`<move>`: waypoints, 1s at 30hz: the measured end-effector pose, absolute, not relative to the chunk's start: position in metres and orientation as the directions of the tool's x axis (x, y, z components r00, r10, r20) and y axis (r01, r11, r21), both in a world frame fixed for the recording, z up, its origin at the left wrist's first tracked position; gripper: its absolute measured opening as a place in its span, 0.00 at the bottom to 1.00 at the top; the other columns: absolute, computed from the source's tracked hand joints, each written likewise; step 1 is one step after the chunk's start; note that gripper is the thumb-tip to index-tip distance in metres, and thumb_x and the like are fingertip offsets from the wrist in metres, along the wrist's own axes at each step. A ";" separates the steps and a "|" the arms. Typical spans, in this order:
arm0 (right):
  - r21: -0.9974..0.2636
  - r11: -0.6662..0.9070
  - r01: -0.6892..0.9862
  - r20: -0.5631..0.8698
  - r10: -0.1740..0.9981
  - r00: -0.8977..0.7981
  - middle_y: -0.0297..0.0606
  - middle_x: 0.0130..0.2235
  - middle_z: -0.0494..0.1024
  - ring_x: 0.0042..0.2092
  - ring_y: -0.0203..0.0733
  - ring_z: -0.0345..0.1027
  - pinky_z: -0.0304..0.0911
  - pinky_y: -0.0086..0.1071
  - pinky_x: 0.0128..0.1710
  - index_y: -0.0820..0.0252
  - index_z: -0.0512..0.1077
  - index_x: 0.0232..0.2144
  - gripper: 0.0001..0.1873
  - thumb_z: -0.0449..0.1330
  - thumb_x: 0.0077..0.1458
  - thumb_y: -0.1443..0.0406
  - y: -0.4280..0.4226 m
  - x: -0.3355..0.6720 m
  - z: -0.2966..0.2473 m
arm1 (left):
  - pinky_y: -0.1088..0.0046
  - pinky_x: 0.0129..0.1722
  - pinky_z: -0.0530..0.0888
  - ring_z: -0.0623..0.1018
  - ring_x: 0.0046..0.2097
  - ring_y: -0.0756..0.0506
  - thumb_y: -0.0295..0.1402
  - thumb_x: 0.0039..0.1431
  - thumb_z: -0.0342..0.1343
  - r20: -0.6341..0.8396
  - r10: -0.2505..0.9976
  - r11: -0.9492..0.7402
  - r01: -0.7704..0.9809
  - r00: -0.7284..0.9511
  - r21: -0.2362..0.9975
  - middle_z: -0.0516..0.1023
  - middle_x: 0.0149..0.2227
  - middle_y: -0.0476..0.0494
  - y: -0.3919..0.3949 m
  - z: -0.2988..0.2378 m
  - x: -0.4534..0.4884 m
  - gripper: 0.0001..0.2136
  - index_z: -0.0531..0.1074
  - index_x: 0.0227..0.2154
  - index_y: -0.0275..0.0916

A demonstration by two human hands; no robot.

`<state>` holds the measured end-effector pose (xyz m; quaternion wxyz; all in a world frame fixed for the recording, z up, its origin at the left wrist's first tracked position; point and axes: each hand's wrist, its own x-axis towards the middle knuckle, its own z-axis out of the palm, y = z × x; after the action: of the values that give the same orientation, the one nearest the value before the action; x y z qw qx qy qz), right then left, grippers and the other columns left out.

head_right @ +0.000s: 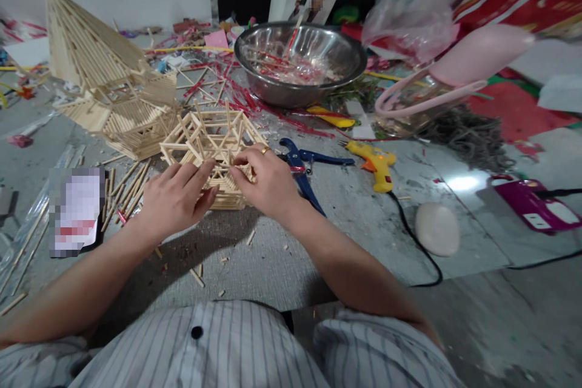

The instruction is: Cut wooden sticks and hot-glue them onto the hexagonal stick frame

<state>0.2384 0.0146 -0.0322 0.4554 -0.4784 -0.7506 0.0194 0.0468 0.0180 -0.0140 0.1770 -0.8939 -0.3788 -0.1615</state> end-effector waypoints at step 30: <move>-0.918 0.105 0.383 0.189 0.964 0.189 0.30 0.22 0.72 0.24 0.38 0.66 0.64 0.34 0.26 0.54 0.69 0.37 0.18 0.60 0.49 0.49 0.031 0.282 -0.054 | 0.61 0.34 0.72 0.80 0.39 0.34 0.42 0.60 0.44 -0.286 0.857 -0.482 0.864 0.429 -0.147 0.80 0.36 0.38 0.035 0.038 0.007 0.16 0.74 0.36 0.40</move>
<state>0.2819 0.0309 -0.0538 0.4859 -0.5987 -0.5625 0.2985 0.0067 0.0345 0.0382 -0.0109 -0.8452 -0.5089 0.1626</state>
